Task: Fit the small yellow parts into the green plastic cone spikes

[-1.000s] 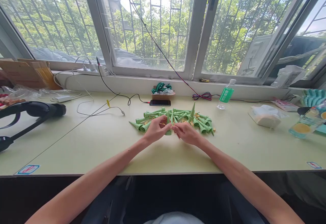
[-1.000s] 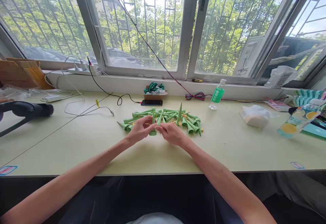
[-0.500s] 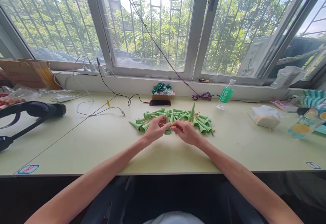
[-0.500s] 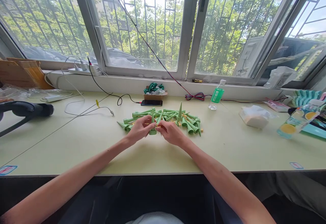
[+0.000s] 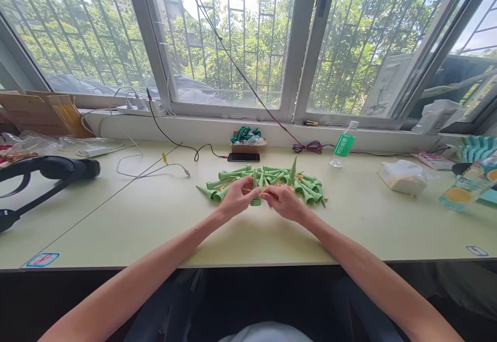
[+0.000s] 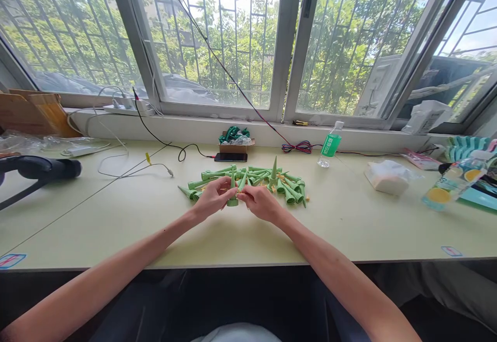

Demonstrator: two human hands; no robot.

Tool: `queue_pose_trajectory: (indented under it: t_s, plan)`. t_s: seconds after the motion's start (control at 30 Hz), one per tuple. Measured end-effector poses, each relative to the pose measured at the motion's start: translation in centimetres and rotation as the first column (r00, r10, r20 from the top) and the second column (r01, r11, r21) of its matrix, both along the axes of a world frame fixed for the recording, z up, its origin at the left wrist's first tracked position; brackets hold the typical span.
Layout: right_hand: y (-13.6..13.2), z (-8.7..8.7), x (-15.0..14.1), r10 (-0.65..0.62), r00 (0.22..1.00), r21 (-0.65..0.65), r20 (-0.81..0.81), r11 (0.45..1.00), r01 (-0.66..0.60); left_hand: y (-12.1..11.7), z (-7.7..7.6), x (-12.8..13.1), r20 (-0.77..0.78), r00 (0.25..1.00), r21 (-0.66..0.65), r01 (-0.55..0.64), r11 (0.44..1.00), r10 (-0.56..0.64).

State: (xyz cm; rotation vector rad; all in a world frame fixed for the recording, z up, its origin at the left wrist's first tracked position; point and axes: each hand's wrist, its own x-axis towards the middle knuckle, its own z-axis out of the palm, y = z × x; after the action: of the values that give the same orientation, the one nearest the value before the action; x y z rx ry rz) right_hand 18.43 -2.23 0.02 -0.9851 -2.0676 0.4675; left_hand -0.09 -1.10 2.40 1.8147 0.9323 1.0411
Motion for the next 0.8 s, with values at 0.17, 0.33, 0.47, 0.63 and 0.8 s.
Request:
queue_pose_trajectory:
  t_s: [0.17,0.33,0.47,0.63,0.8]
  plan:
    - [-0.13,0.14,-0.03,-0.012,1.000,0.006,0.016,1.000,0.012,0.13,-0.23,0.01,-0.019,1.000,0.049,-0.003,0.999,0.004]
    - [-0.23,0.36,-0.07,-0.025,0.999,0.006,0.035,1.000,0.025,0.26,-0.62,-0.05,-0.024,1.000,0.107,0.001,0.994,0.002]
    - [-0.24,0.36,-0.06,-0.023,0.999,0.010,0.045,1.000,0.022,0.20,-0.54,-0.08,-0.026,1.000,0.111,0.001,0.994,0.001]
    - [-0.29,0.27,0.02,-0.011,1.000,0.018,0.021,1.000,0.010,0.28,-0.43,-0.11,-0.021,1.000,0.094,0.000,0.996,0.002]
    - [-0.34,0.16,0.00,0.012,1.000,0.024,0.007,1.000,-0.012,0.43,-0.69,-0.11,-0.016,0.999,0.085,0.042,0.996,-0.041]
